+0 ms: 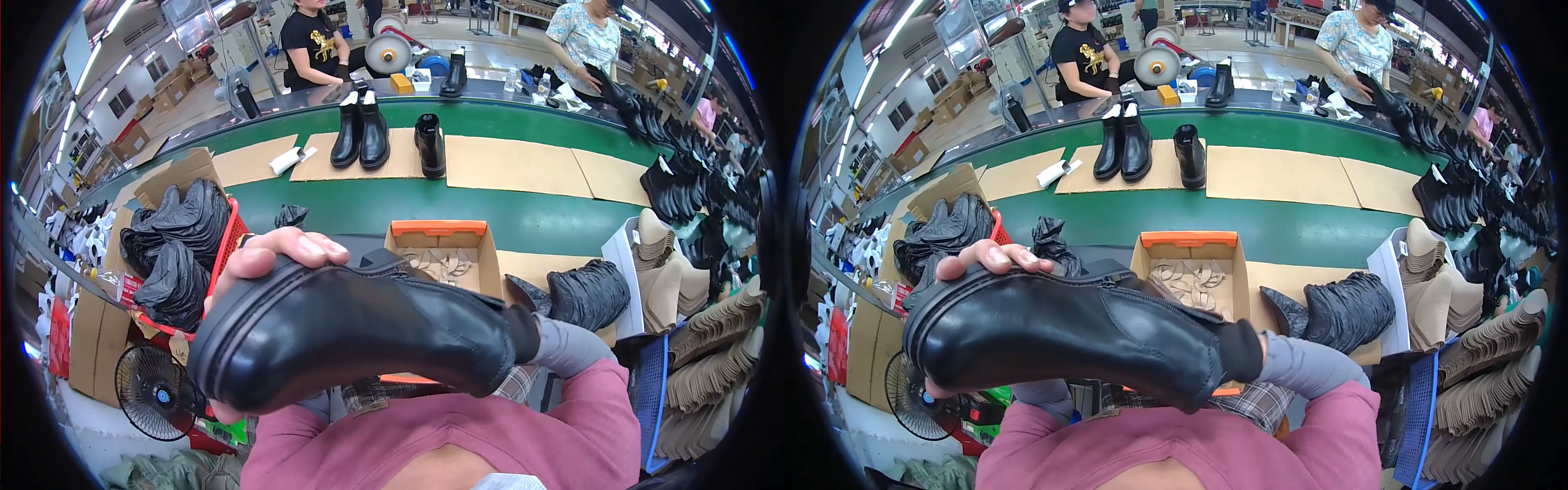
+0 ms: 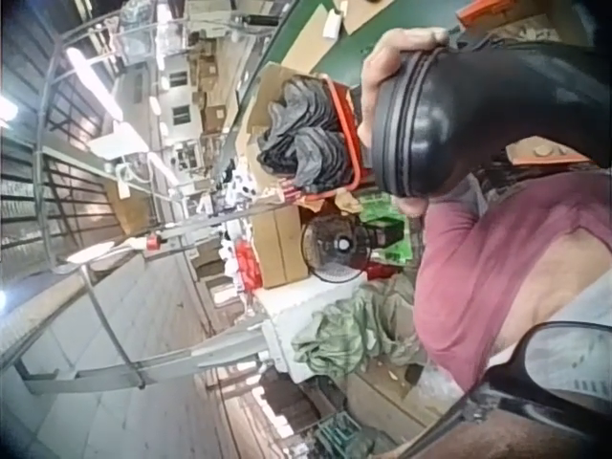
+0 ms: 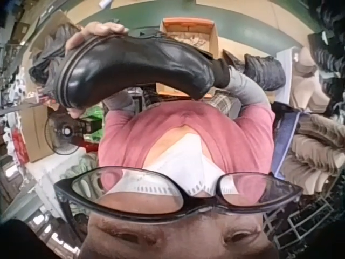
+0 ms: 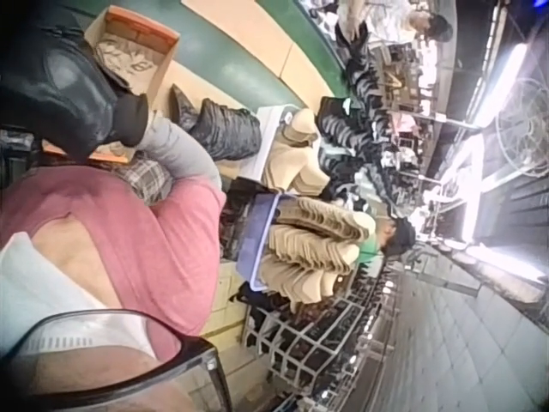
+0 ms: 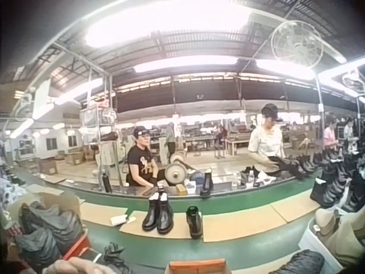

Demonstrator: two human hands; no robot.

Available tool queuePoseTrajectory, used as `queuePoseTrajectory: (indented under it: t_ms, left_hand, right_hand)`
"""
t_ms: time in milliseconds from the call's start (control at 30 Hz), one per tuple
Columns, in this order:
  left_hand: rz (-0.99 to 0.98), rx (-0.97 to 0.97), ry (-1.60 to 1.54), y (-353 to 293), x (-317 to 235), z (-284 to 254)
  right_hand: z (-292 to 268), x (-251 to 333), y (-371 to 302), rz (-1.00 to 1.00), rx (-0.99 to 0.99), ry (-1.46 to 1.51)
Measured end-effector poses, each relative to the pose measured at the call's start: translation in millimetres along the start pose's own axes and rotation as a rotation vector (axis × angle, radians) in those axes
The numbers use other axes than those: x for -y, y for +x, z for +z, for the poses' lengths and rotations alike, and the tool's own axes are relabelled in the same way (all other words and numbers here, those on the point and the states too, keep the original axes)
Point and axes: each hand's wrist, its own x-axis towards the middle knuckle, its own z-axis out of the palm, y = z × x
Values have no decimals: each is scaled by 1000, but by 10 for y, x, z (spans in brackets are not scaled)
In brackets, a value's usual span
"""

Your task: Trimming excess material from leather shoe uppers with scissors and inspecting finished boots.

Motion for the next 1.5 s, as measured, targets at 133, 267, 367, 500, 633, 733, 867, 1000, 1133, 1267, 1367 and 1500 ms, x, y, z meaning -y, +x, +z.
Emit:
queuePoseTrajectory:
  t_ms: [133,267,367,500,633,733,867,1000,1133,1267,1367,1500]
  left_hand:
    - [-66,-126,-188,-89,117,-19]
    - [-265,-737,-22,-130,188,-53]
    - [-295,-870,277,-155,389,-554]
    - [-541,-757,861,-731,718,-1269]
    - [-755,-676,1324,-1585,894,-1584]
    - [-797,-586,1404,-1833,1277,-1524]
    - [-743,-394,1458,-1862,1400,-1478]
    - [-844,-410,1535,-2013,1160,-1497]
    - [-858,-376,1509,-1904,1286,-1515]
    - [-895,-362,1526,-1945,1293,-1529]
    - [-910,-343,1511,-1918,1303,-1506]
    - [-906,-341,1502,-1905,1315,-1507]
  right_hand:
    - [109,-1,88,-5,7,-20]
    - [-40,-145,274,-9,28,-30]
    - [-52,-365,727,-197,-248,-392]
    - [-367,-1555,1348,-135,-230,-649]
    - [-395,-1995,2282,497,-345,142]
    - [-908,-3347,2566,246,-262,-745]
    - [-1191,-4322,2462,461,191,-1212]
    - [-749,-3845,2480,337,-373,-1007]
    - [-1129,-3622,2117,585,-433,-1189]
    - [-1054,-3667,2042,626,-81,-514]
    - [-942,-3623,2138,726,-16,-860]
    - [-1170,-3979,2262,720,-49,-798]
